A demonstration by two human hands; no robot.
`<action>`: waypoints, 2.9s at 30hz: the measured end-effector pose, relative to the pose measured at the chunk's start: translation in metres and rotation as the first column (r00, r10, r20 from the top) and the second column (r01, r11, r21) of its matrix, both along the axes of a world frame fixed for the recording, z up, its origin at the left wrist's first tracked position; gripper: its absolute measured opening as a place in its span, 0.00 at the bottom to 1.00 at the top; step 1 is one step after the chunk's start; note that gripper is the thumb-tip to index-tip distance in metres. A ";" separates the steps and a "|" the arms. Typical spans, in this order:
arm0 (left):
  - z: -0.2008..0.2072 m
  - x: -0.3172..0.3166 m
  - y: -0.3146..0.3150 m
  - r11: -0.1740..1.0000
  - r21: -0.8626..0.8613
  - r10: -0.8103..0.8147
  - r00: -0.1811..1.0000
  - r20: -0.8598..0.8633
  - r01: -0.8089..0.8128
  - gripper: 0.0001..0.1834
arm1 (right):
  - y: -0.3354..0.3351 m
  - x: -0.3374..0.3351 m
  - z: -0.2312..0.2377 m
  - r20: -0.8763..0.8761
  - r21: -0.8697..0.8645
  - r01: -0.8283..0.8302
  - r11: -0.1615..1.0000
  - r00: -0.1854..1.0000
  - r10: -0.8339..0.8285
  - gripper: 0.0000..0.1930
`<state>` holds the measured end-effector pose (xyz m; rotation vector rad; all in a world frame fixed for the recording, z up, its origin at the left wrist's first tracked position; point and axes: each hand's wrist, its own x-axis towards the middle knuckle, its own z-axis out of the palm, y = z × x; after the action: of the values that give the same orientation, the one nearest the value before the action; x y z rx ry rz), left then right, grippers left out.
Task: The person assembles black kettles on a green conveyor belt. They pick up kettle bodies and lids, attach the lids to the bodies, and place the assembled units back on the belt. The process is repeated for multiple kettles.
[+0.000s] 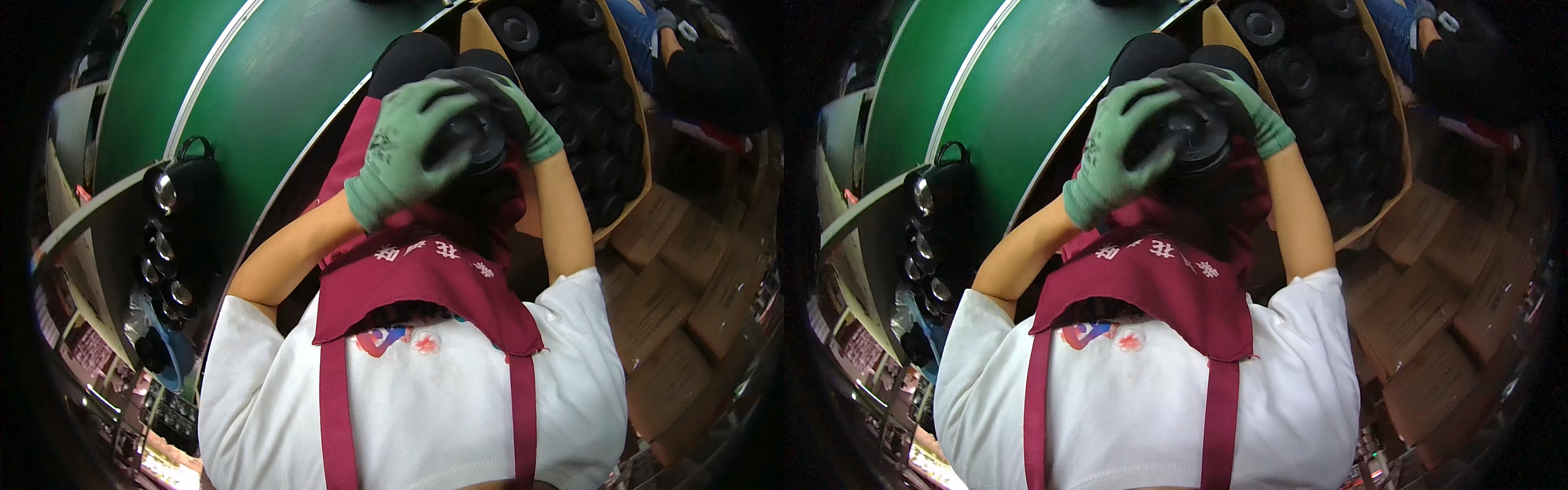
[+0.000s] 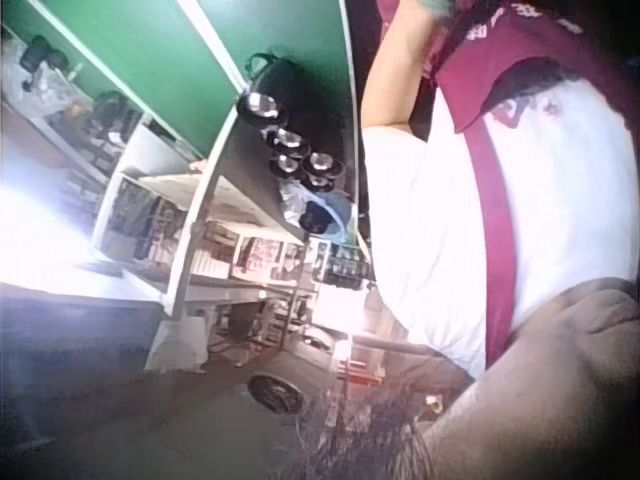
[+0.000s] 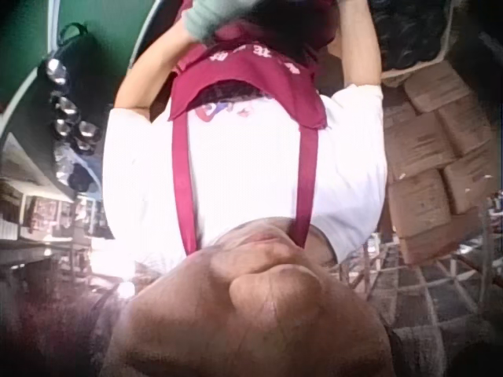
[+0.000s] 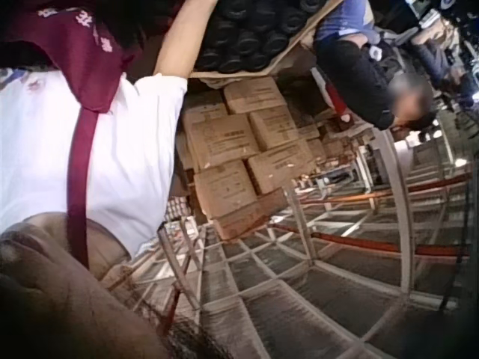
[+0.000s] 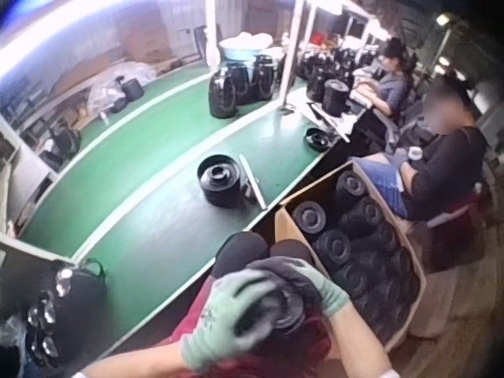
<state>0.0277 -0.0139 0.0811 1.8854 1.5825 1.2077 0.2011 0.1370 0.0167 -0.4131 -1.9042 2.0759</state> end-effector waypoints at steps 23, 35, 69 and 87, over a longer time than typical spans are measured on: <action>-0.018 0.039 0.035 0.881 -0.233 -0.455 0.872 -0.179 0.411 0.22 | 0.000 -0.030 -0.019 0.011 -0.705 -0.034 0.708 0.998 0.058 0.25; -0.073 0.031 0.019 0.723 0.123 -0.685 0.682 0.258 0.680 0.17 | -0.008 0.011 0.023 0.508 -0.302 0.270 0.914 0.857 -0.086 0.19; -0.025 0.065 0.015 0.776 0.018 -0.630 0.775 0.045 0.630 0.23 | 0.026 -0.032 -0.034 -0.161 -0.671 -0.363 0.647 0.923 0.351 0.19; -0.075 0.044 -0.002 0.695 0.257 -0.678 0.731 -0.078 0.672 0.25 | -0.024 0.003 0.018 0.285 -0.435 0.374 0.819 0.920 -0.269 0.18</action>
<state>0.0716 -0.0157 0.0057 2.3052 0.5783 1.1085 0.2043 0.1126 0.0346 -1.0334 -1.2576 2.3135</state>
